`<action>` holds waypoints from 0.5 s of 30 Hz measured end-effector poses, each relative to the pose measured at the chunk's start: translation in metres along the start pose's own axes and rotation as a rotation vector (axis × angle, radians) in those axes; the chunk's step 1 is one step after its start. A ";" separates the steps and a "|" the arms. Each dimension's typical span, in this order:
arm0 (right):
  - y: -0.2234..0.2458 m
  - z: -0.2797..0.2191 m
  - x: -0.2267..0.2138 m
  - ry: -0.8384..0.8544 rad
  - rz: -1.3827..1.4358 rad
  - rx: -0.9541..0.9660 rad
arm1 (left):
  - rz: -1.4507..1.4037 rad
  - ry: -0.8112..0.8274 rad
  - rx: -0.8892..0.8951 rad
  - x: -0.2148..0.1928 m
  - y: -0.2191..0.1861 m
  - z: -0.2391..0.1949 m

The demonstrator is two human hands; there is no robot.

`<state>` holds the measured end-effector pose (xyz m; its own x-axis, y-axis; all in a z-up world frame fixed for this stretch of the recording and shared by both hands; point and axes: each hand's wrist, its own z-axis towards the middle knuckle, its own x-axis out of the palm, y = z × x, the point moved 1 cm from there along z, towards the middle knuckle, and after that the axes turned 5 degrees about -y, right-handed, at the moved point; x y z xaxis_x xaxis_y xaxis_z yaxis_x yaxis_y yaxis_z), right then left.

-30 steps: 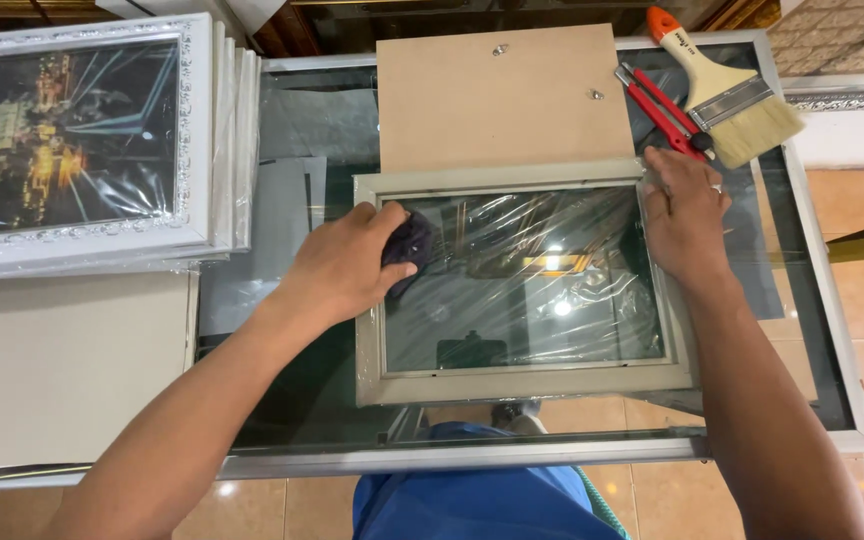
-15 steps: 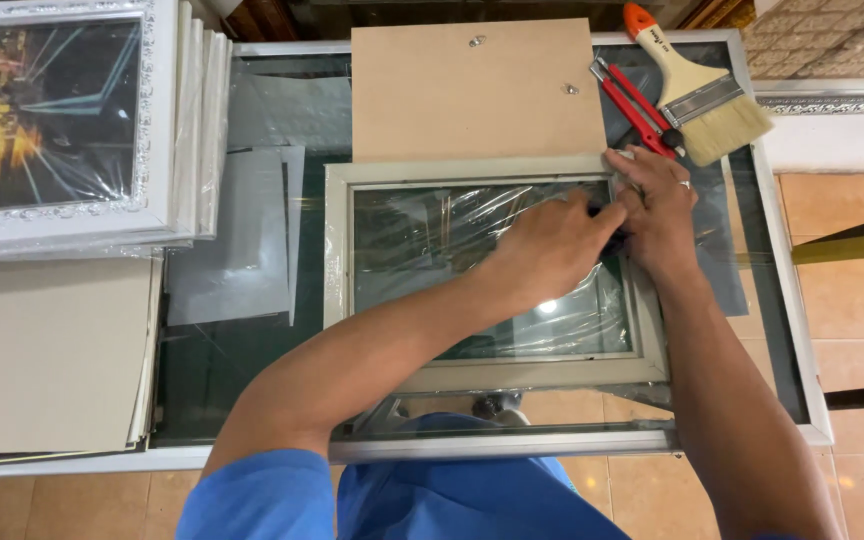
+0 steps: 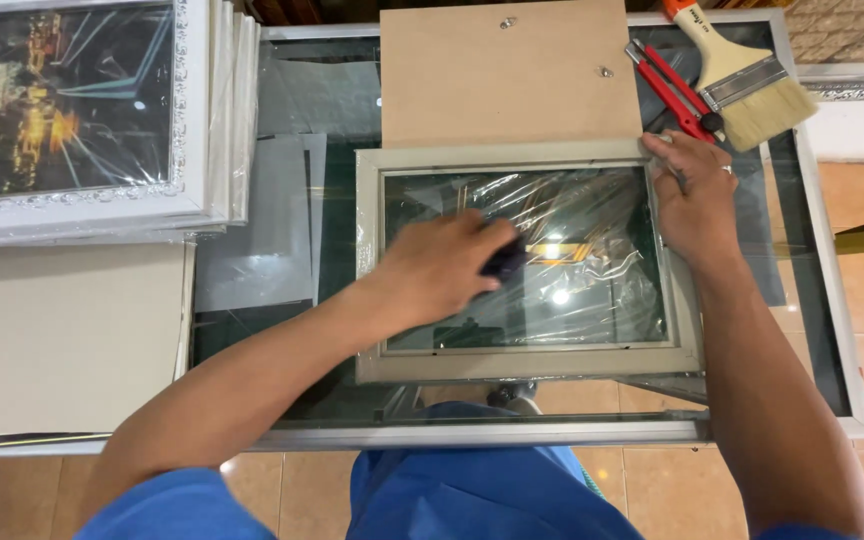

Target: Cleaning the glass of a picture frame with a cloth and brush, then inserting a sample photo and backing board.

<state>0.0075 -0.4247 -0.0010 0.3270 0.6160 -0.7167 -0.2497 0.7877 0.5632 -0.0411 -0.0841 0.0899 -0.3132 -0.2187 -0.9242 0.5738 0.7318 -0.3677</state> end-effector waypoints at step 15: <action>0.020 0.003 -0.003 -0.061 0.048 0.053 | -0.083 -0.141 0.127 0.039 -0.037 0.054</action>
<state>0.0038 -0.4108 0.0135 0.3705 0.6507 -0.6628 -0.2186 0.7546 0.6187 -0.0340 -0.1544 0.0617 -0.2593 -0.3699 -0.8921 0.6440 0.6221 -0.4452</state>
